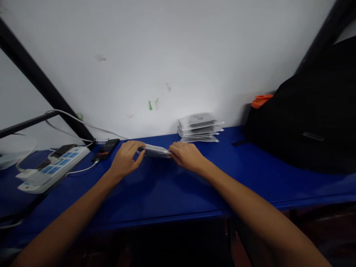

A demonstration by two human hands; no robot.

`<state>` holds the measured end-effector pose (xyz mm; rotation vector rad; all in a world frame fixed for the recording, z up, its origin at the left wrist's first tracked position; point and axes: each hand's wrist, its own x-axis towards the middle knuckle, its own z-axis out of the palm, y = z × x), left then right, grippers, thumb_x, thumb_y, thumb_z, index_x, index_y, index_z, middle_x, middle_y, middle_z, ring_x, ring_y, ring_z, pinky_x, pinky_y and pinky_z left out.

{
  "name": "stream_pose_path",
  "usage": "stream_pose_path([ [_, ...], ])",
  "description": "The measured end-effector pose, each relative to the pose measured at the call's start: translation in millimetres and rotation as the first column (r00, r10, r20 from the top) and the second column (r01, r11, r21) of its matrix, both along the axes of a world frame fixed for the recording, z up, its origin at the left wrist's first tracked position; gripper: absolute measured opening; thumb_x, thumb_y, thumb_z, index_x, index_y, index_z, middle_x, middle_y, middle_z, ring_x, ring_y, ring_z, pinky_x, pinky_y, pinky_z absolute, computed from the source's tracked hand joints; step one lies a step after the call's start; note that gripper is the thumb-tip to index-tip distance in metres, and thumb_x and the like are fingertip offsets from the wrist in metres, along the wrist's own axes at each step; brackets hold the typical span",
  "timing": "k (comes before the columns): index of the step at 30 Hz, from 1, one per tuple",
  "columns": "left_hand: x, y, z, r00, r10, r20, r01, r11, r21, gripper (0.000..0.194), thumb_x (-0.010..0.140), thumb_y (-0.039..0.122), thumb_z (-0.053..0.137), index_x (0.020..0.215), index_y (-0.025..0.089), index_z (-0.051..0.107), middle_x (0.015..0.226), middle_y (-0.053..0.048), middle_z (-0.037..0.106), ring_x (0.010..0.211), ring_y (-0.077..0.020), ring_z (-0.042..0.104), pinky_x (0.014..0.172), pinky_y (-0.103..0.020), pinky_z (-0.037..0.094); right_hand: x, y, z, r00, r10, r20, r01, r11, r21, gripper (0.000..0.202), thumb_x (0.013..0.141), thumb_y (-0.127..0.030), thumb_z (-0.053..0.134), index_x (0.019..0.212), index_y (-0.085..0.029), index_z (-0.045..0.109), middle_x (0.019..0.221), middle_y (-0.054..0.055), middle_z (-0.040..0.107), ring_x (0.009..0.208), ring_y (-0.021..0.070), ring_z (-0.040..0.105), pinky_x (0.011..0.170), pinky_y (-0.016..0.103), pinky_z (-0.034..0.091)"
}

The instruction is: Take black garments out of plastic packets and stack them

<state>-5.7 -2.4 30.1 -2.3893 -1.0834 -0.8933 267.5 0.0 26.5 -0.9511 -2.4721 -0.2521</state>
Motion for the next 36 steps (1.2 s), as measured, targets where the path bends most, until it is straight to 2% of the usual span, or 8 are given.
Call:
stream_pose_path([
  [5, 23.9, -24.3, 0.2, 0.956, -0.291, -0.019, 0.292, 0.954, 0.069, 0.024, 0.092, 0.023, 0.058, 0.115, 0.019, 0.057, 0.110, -0.009, 0.067, 0.103, -0.0228, 0.062, 0.091, -0.040, 0.051, -20.2, -17.4, -8.1, 0.985, 0.151, -0.086, -0.145, 0.987, 0.067, 0.020, 0.097, -0.026, 0.045, 0.088, -0.017, 0.059, 0.078, 0.005, 0.063, 0.066, 0.0155, 0.052, 0.058, 0.028, 0.030],
  [9, 35.0, -34.0, -2.7, 0.921, -0.390, -0.016, 0.390, 0.918, 0.074, 0.014, 0.094, 0.018, 0.055, 0.106, 0.021, 0.060, 0.101, -0.005, 0.070, 0.096, -0.0186, 0.064, 0.086, -0.035, 0.052, -25.4, -21.3, -12.7, 0.970, 0.221, -0.102, -0.208, 0.970, 0.125, 0.022, 0.097, -0.024, 0.042, 0.083, -0.017, 0.057, 0.072, 0.004, 0.060, 0.062, 0.0154, 0.048, 0.058, 0.028, 0.030],
  [16, 30.7, -25.4, -2.9, 0.924, -0.379, 0.059, 0.378, 0.925, 0.021, 0.009, 0.096, 0.023, 0.055, 0.100, 0.019, 0.062, 0.094, -0.006, 0.070, 0.092, -0.0194, 0.065, 0.084, -0.037, 0.051, -23.4, -19.4, -13.0, 0.968, 0.242, -0.066, -0.236, 0.968, 0.088, 0.024, 0.099, -0.022, 0.040, 0.085, -0.017, 0.059, 0.074, 0.005, 0.060, 0.065, 0.0151, 0.048, 0.059, 0.028, 0.031],
  [23, 17.1, -12.6, 4.3, 0.921, -0.378, 0.091, 0.383, 0.923, -0.045, 0.008, 0.096, 0.024, 0.054, 0.096, 0.019, 0.061, 0.091, -0.005, 0.070, 0.091, -0.0198, 0.063, 0.083, -0.036, 0.049, -20.5, -18.9, -6.9, 0.960, 0.264, -0.096, -0.254, 0.961, 0.108, 0.025, 0.099, -0.021, 0.039, 0.082, -0.017, 0.057, 0.072, 0.004, 0.057, 0.063, 0.0146, 0.046, 0.058, 0.028, 0.030],
  [30, -8.5, 7.1, 13.8, 0.946, -0.308, 0.100, 0.316, 0.946, -0.077, 0.014, 0.097, 0.029, 0.053, 0.092, 0.020, 0.062, 0.090, -0.005, 0.070, 0.091, -0.0198, 0.063, 0.085, -0.037, 0.048, -13.4, -18.2, 2.2, 0.943, 0.277, -0.187, -0.253, 0.957, 0.141, 0.028, 0.099, -0.024, 0.040, 0.075, -0.019, 0.053, 0.067, 0.001, 0.052, 0.060, 0.0141, 0.044, 0.057, 0.028, 0.030],
  [36, -41.6, 33.5, 13.4, 0.971, -0.184, 0.152, 0.209, 0.963, -0.167, 0.020, 0.096, 0.037, 0.052, 0.090, 0.020, 0.061, 0.092, -0.006, 0.067, 0.090, -0.0201, 0.060, 0.085, -0.036, 0.048, -2.3, -13.2, 10.5, 0.950, 0.229, -0.212, -0.196, 0.966, 0.165, 0.028, 0.100, -0.028, 0.040, 0.078, -0.020, 0.055, 0.066, 0.001, 0.053, 0.062, 0.0147, 0.046, 0.059, 0.029, 0.032],
])
